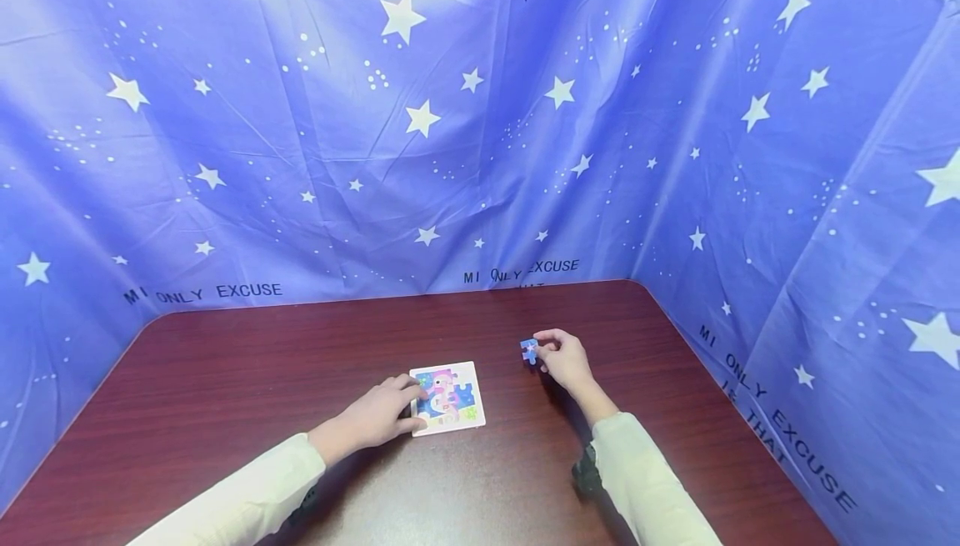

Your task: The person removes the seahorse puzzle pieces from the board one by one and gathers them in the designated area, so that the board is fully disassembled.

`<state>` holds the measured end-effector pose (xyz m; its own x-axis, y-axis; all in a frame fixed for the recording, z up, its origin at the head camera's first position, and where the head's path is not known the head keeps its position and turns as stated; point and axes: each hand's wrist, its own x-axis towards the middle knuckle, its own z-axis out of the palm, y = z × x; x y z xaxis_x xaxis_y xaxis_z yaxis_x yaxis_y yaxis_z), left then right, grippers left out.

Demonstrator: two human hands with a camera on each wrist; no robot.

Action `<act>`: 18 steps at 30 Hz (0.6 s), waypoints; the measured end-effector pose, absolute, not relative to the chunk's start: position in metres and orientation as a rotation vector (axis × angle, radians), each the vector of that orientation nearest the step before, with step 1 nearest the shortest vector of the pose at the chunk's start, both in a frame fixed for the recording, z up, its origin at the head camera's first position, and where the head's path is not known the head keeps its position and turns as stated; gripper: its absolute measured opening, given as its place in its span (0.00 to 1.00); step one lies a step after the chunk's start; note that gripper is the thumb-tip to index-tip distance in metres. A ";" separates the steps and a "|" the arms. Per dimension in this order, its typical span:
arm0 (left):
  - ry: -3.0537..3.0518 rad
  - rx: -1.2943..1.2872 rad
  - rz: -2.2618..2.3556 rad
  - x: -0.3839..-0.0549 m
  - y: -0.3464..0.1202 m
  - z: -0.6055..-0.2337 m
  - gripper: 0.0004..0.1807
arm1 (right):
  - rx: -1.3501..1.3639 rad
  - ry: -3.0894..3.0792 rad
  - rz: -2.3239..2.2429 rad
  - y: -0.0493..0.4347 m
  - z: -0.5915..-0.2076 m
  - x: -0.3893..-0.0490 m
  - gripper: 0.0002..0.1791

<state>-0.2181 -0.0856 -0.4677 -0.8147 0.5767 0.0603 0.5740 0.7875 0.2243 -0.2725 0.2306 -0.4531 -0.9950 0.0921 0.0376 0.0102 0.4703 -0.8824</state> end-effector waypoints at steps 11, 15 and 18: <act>2.952 0.945 0.373 -0.218 -0.085 -0.465 0.21 | -0.134 -2.597 1.622 0.244 -0.456 -0.276 0.16; 2.948 0.950 0.376 -0.217 -0.085 -0.465 0.21 | -0.156 -2.587 1.641 0.248 -0.456 -0.276 0.17; 2.942 0.949 0.381 -0.216 -0.085 -0.463 0.21 | -0.174 -2.584 1.648 0.252 -0.457 -0.276 0.17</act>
<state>-0.2161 -0.0854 -0.4634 -0.8142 0.5785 0.0492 0.5720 0.7847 0.2389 -0.2763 0.2516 -0.4565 -0.9910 0.1337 -0.0010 0.0573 0.4179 -0.9067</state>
